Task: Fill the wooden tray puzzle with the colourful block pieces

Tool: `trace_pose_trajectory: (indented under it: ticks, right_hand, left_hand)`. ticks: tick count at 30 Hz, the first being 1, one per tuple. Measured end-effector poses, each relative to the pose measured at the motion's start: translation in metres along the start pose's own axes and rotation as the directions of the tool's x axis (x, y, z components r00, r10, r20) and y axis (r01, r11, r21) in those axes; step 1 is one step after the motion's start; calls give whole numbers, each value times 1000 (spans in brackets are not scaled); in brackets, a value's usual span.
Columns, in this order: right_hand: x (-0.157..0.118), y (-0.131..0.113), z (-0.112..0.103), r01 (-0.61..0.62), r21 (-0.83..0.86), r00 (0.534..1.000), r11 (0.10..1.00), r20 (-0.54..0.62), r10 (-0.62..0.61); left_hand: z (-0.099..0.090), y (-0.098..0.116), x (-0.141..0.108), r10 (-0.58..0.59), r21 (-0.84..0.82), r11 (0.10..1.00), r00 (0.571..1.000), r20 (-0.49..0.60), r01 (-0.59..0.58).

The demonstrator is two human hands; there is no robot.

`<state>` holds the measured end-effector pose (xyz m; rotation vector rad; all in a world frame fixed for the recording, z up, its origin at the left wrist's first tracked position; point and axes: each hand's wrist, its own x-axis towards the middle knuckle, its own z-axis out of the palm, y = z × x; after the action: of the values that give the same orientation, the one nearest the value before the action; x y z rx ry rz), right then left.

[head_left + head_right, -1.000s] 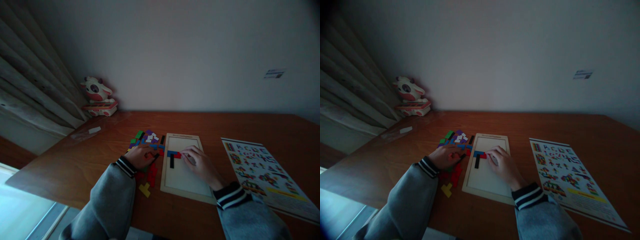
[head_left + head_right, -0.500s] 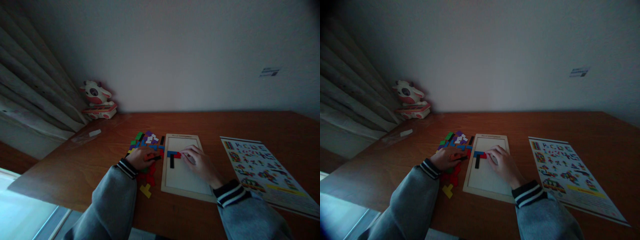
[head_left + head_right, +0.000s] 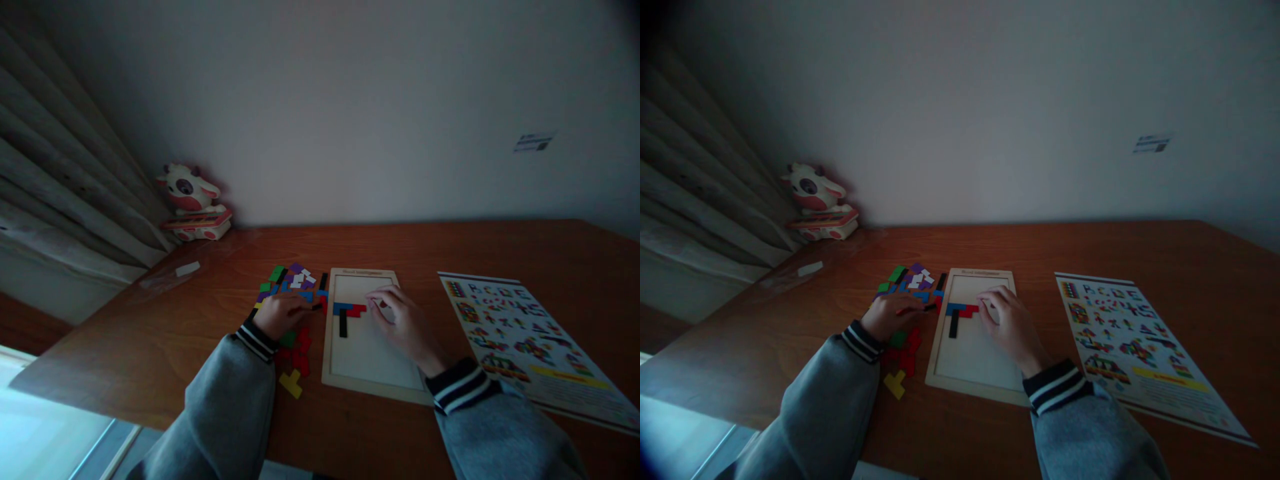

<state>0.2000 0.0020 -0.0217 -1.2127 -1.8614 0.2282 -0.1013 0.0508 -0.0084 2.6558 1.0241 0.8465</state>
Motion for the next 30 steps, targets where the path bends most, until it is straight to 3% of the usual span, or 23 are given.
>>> trace_pose_trajectory:
  ticks: [6, 10, 13, 15, 18, 20, 25, 30]
  right_hand:
    - [1, -3, -1, 13, -11, 1000, 1000, -1, -13]
    - [1, -5, -1, 20, -11, 1000, 1000, 8, -19]
    - [0, -4, -1, 17, -12, 1000, 1000, 16, -17]
    - [0, -2, 0, 16, -3, 1000, 1000, 23, -16]
    - [-1, 0, 1, 23, 3, 999, 1000, 25, -24]
    - [-1, 1, 1, 29, 2, 999, 1000, 20, -29]
    - [-1, 0, 1, 32, -5, 999, 999, 17, -32]
    - [-1, 1, 1, 37, -1, 999, 999, 16, -37]
  left_hand:
    - [-2, 11, 3, -61, -51, 997, 983, -172, 53]
    - [-2, 13, 3, -125, -1, 992, 971, -205, 128]
    - [-5, 7, 2, -129, 125, 981, 981, -146, 148]
    - [-10, 3, 0, -81, 191, 978, 996, -41, 87]
    - [-19, 1, -5, -4, 195, 981, 991, 133, -22]
    - [-24, 2, -9, 6, 170, 985, 983, 182, -37]
    - [-24, 1, -12, -32, 102, 995, 971, 235, 8]
    - [-14, -6, -10, -38, 146, 989, 990, 133, 18]
